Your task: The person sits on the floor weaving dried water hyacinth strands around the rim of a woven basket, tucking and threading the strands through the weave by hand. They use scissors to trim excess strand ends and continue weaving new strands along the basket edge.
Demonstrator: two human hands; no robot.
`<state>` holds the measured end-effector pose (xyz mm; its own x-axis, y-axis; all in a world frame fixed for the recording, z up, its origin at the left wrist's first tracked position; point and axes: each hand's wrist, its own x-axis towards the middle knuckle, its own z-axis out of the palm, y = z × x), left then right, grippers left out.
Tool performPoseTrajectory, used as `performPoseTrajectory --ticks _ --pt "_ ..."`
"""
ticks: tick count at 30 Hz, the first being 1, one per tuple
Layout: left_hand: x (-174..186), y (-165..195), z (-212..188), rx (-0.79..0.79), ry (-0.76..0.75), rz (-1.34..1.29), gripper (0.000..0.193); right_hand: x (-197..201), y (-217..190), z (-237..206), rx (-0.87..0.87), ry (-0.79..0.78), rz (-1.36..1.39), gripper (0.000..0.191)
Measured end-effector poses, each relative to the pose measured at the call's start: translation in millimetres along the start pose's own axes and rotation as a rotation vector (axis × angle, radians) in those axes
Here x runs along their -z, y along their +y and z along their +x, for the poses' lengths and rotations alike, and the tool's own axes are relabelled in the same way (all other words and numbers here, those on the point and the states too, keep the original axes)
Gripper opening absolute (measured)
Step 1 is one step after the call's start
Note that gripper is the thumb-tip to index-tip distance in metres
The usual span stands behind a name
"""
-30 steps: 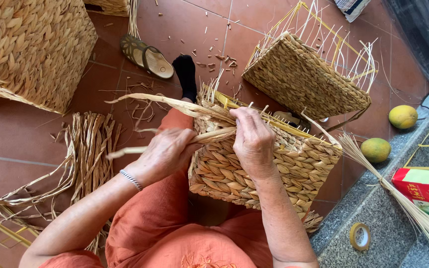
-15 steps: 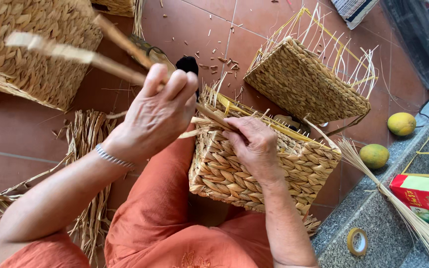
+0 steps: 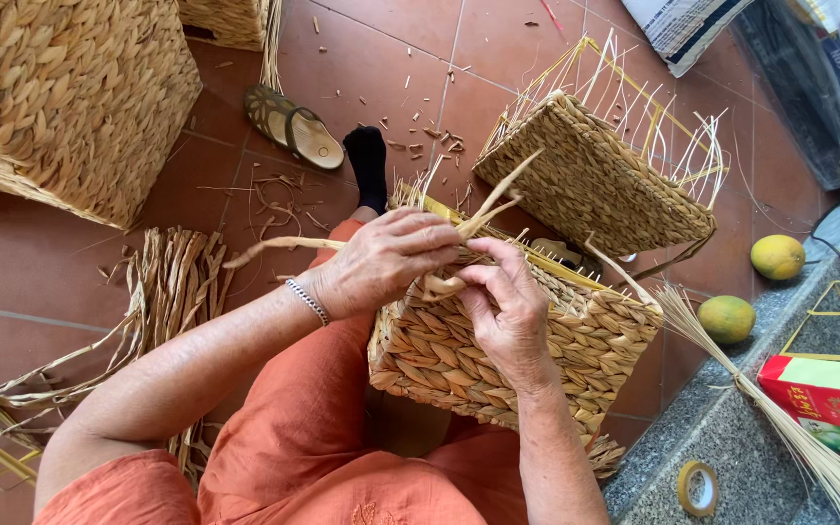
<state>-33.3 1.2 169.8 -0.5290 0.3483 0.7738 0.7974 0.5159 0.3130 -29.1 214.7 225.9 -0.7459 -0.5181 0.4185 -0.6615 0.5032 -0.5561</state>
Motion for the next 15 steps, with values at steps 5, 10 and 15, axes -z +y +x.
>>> performPoseTrajectory --ticks 5,10,15 --pt "-5.7 15.6 -8.8 0.140 -0.176 0.012 0.045 -1.5 0.2 -1.8 0.059 0.009 -0.053 0.021" --pt "-1.8 31.2 -3.5 0.267 -0.108 -0.056 0.046 -6.5 -1.8 -7.1 0.083 -0.028 -0.147 0.019" --pt "8.0 2.2 -11.5 0.685 -0.022 -0.588 0.041 -9.2 -3.0 -5.3 0.089 -0.101 -0.199 0.018"
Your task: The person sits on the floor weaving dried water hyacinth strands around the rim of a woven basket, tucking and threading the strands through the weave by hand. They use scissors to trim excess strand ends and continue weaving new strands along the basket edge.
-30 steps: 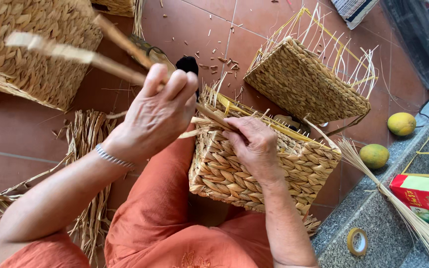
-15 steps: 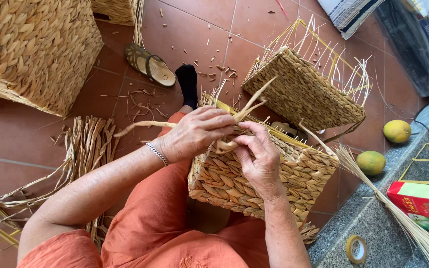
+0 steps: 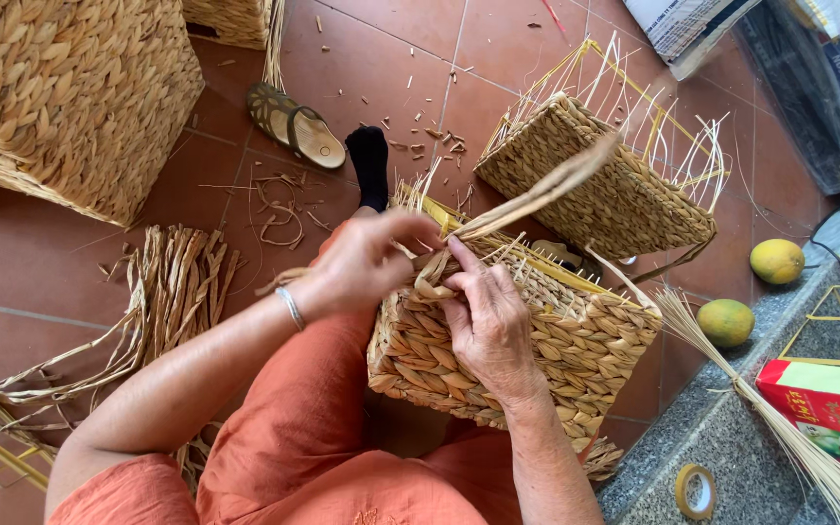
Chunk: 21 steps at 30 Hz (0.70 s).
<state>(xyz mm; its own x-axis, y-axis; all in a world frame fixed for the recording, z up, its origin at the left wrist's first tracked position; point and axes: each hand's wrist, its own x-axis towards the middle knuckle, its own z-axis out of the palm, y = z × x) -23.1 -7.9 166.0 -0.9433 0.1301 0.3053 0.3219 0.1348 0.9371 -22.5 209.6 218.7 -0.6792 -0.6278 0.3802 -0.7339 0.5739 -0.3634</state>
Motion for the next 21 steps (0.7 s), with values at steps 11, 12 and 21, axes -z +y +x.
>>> performPoseTrajectory --ticks 11,12,21 --pt "0.0 -76.2 56.5 0.318 -0.463 -0.270 0.032 -3.0 -4.1 20.6 -0.081 -0.074 -0.005 0.054" --pt "3.5 -77.4 55.8 0.313 -0.487 -0.315 0.032 -4.7 -1.1 22.1 -0.085 -0.071 -0.004 0.054" --pt "-7.4 -81.9 43.9 0.522 -0.322 -0.616 0.020 -21.6 26.1 9.8 -0.192 0.062 0.168 0.036"
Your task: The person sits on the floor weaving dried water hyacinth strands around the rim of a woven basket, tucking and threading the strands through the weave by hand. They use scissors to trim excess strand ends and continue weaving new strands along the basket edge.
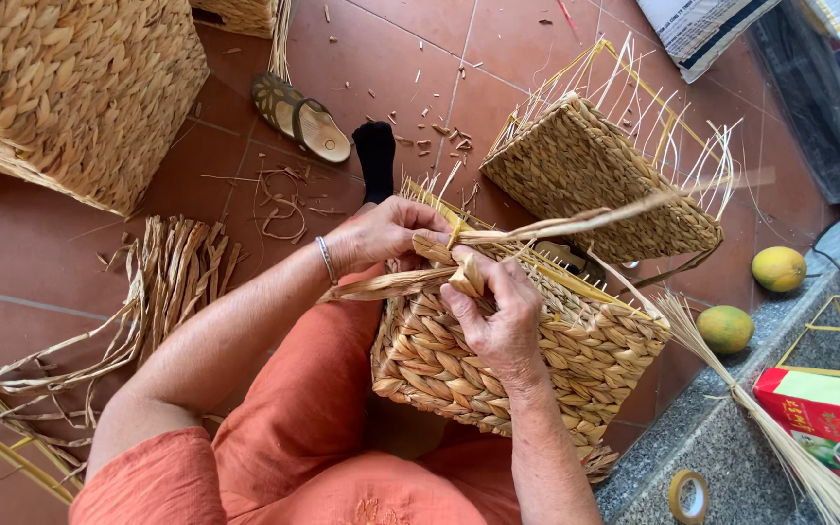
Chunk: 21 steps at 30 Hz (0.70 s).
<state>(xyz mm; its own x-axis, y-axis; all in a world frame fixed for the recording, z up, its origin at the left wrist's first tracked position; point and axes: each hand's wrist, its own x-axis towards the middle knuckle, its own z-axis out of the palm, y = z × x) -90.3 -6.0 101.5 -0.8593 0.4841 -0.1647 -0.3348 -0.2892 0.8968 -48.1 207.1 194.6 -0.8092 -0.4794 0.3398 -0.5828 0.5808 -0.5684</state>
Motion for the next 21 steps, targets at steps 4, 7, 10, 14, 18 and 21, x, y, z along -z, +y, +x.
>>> performPoseTrajectory --ticks 4,7,10,14,18,21 --pt "-1.0 -18.4 -7.4 -0.357 0.401 0.395 0.019 -1.1 6.4 -9.4 0.057 0.136 0.213 0.014" --pt "7.9 -28.9 -12.2 -0.034 0.666 0.216 0.020 -4.0 6.6 -7.7 -0.029 0.158 0.048 0.013" --pt "21.0 -38.4 -19.9 -0.127 0.814 -0.134 0.018 -2.9 4.7 -4.6 -0.033 0.121 0.089 0.039" --pt "34.3 -43.7 -26.6 -0.404 0.687 -0.742 0.017 1.8 1.3 -7.5 0.005 0.103 0.024 0.035" --pt "33.3 -37.3 -40.7 -0.584 0.508 -1.100 0.011 4.2 2.7 -10.7 -0.085 0.126 0.129 0.026" --pt "30.2 -29.6 -69.4 -0.602 0.478 -1.082 0.011 3.1 5.9 -11.1 -0.147 0.166 0.348 0.021"
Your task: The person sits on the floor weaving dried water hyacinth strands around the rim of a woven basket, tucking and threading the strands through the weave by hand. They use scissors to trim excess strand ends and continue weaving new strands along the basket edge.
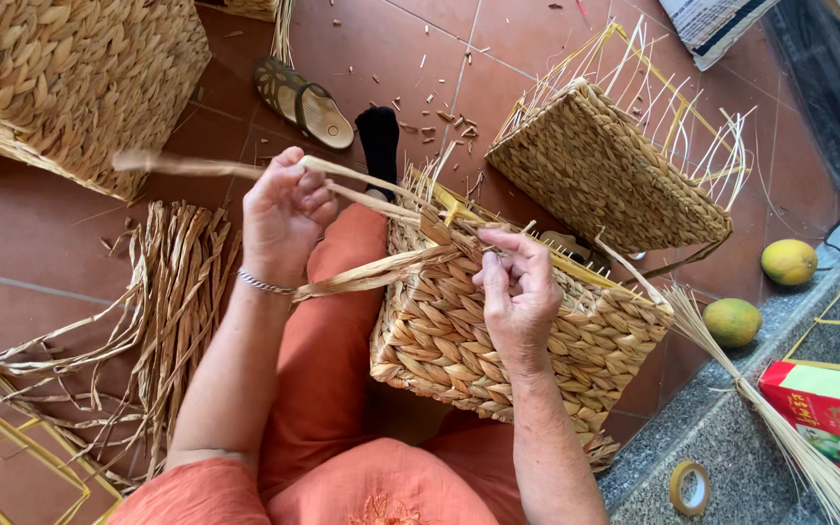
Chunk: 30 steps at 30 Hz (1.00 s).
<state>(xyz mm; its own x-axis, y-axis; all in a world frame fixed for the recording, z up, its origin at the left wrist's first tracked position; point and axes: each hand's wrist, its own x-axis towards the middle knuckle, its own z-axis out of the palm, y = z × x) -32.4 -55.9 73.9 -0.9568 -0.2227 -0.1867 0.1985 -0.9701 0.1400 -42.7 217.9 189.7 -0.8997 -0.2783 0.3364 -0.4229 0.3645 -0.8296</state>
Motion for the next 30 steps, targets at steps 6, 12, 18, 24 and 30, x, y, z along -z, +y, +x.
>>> performPoseTrajectory --ticks 6,12,18,24,30 --pt "-4.5 12.1 -15.6 -0.160 0.099 0.777 0.011 -2.8 6.9 1.0 0.236 -0.037 -0.364 0.018" --pt "4.1 29.6 5.3 -0.095 0.156 0.288 0.058 -2.6 -0.2 12.0 0.117 -0.080 -0.328 0.017" --pt "24.1 26.7 -19.8 -0.108 0.168 0.252 0.055 6.3 -16.9 24.9 -0.168 -0.269 -0.173 0.008" --pt "12.4 34.7 -40.7 0.131 0.232 0.571 0.067 -17.3 -20.3 33.9 -0.392 -0.228 0.149 0.005" --pt "-40.1 -13.5 -80.7 0.095 -0.406 1.609 0.067 -26.0 -22.5 33.3 -0.440 -0.190 0.136 0.008"
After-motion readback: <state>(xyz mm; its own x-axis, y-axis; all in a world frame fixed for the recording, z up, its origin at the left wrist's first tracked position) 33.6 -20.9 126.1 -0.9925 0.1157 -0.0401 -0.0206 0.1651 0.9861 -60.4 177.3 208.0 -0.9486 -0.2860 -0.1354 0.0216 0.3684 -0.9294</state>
